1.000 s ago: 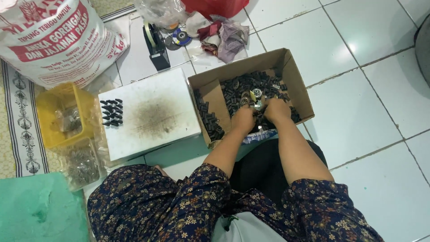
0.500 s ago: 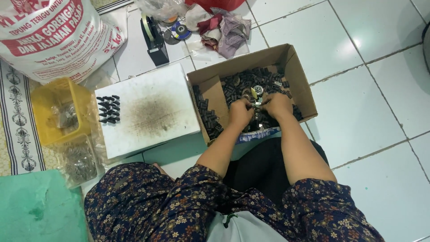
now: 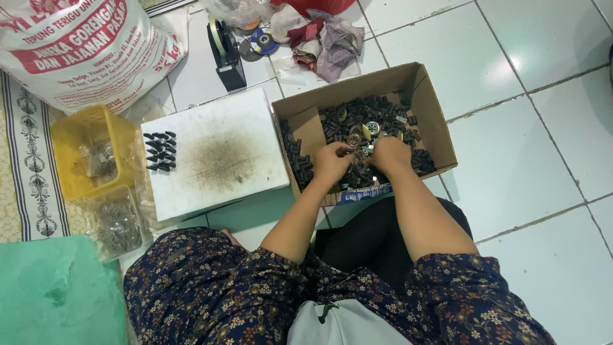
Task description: Sorting and assembling small metal and plastic components by inserting them into a grid and searching through a box of parts.
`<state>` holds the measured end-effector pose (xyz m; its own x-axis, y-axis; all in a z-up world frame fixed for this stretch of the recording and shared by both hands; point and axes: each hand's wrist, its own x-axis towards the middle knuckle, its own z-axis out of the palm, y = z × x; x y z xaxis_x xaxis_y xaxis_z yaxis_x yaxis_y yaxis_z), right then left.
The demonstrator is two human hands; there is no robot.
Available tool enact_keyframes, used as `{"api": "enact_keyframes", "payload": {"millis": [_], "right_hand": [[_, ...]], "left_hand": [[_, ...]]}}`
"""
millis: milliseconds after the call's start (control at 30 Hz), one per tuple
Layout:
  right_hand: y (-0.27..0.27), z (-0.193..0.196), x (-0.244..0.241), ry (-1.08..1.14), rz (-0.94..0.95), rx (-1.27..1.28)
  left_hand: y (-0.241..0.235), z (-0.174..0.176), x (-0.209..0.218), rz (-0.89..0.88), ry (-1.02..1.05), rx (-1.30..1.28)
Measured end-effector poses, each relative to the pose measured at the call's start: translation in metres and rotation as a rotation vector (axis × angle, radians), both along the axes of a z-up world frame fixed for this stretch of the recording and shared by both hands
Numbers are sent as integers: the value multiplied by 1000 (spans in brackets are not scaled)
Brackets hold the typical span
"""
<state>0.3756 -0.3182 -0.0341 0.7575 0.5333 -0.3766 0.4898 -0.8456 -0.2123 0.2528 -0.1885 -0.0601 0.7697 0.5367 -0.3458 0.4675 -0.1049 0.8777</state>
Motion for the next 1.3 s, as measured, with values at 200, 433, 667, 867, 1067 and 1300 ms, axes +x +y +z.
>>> {"api": "enact_keyframes", "payload": {"millis": [200, 433, 667, 867, 1067, 1300], "right_hand": [[7, -8, 2, -26, 27, -12], [-4, -7, 10, 58, -105, 147], [-9, -11, 13, 334, -218, 429], [-12, -9, 13, 541, -357, 804], [7, 52, -27, 497, -412, 987], [49, 98, -68, 329, -176, 1079]], "left_hand": [[-1, -13, 3, 162, -65, -241], [-2, 1, -5, 279, -71, -333], [-3, -2, -5, 303, -72, -344], [0, -15, -4, 524, -274, -819], [5, 8, -12, 543, -402, -1064], [51, 47, -59, 550, -476, -1077]]}}
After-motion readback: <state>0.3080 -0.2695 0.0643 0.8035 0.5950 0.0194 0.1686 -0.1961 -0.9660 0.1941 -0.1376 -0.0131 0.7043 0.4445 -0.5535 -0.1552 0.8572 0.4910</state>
